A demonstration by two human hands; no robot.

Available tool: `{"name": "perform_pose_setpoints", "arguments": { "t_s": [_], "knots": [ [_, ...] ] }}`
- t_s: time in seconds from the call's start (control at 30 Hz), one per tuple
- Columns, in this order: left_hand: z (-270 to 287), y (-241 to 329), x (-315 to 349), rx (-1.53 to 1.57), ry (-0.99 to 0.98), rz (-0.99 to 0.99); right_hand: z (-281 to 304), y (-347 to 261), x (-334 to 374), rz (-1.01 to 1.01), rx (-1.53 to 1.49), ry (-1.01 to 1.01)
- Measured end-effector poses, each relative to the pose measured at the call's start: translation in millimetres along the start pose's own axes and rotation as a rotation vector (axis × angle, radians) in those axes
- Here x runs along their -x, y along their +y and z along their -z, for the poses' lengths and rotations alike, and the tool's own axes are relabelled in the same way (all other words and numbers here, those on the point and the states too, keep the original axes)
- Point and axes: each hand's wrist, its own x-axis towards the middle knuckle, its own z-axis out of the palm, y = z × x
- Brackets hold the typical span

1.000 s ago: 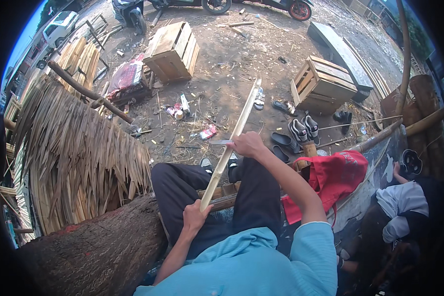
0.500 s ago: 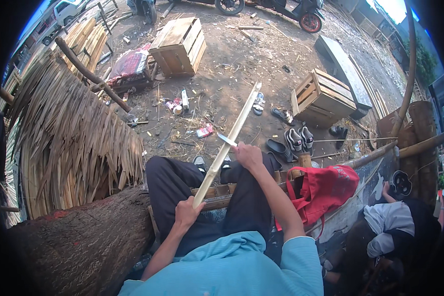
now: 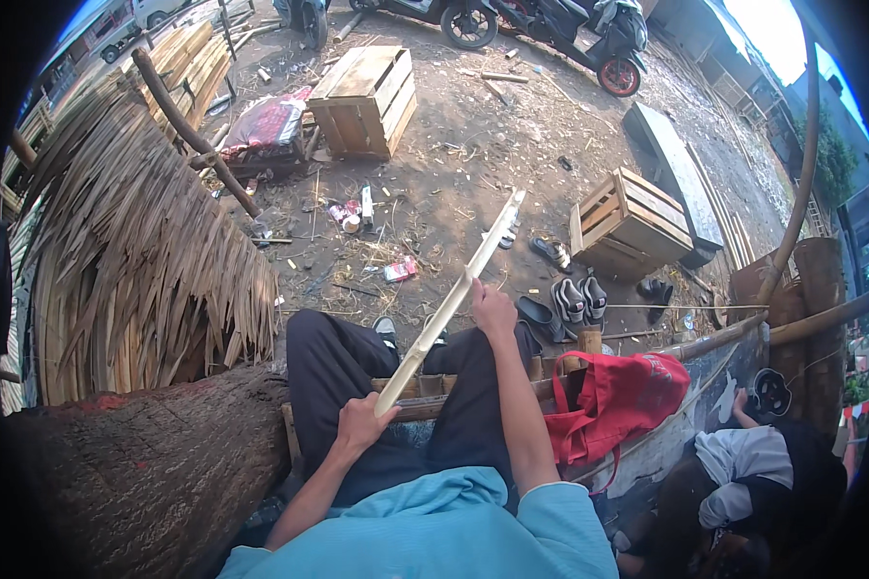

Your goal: The person shapes a long strip of wood by hand using a small knife to shave off thin layers from the sides and edges.

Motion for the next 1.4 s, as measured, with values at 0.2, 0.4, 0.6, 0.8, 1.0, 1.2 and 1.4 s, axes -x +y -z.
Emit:
{"name": "perform_pose_setpoints", "arguments": {
  "t_s": [0.2, 0.4, 0.6, 0.8, 1.0, 1.2, 1.4],
  "knots": [
    [-0.3, -3.7, -3.8, 0.035, -0.004, 0.038, 7.4, 17.3, -30.3, -0.201, -0.489, -0.002],
    [0.2, -4.3, -3.8, 0.029, -0.008, 0.034, 19.2, 12.9, -49.5, -0.085, -0.31, 0.023],
    [2.1, -1.7, -5.4, 0.053, -0.006, 0.021, 19.5, 15.0, -57.3, 0.013, -0.198, 0.029],
    [-0.1, -5.3, -3.5, 0.058, 0.0, 0.028, 26.4, 6.4, -42.6, 0.225, -0.311, -0.353],
    [0.9, -3.0, -5.1, 0.053, -0.004, 0.024, 25.8, 17.1, -46.8, 0.031, -0.28, -0.122],
    [1.0, -4.4, -5.3, 0.049, -0.003, 0.018, 18.1, 26.1, -42.4, -0.103, -0.293, -0.06],
    [1.1, -5.4, -4.8, 0.064, 0.01, 0.0, 14.1, 27.8, -39.6, -0.092, -0.326, -0.049]
  ]
}}
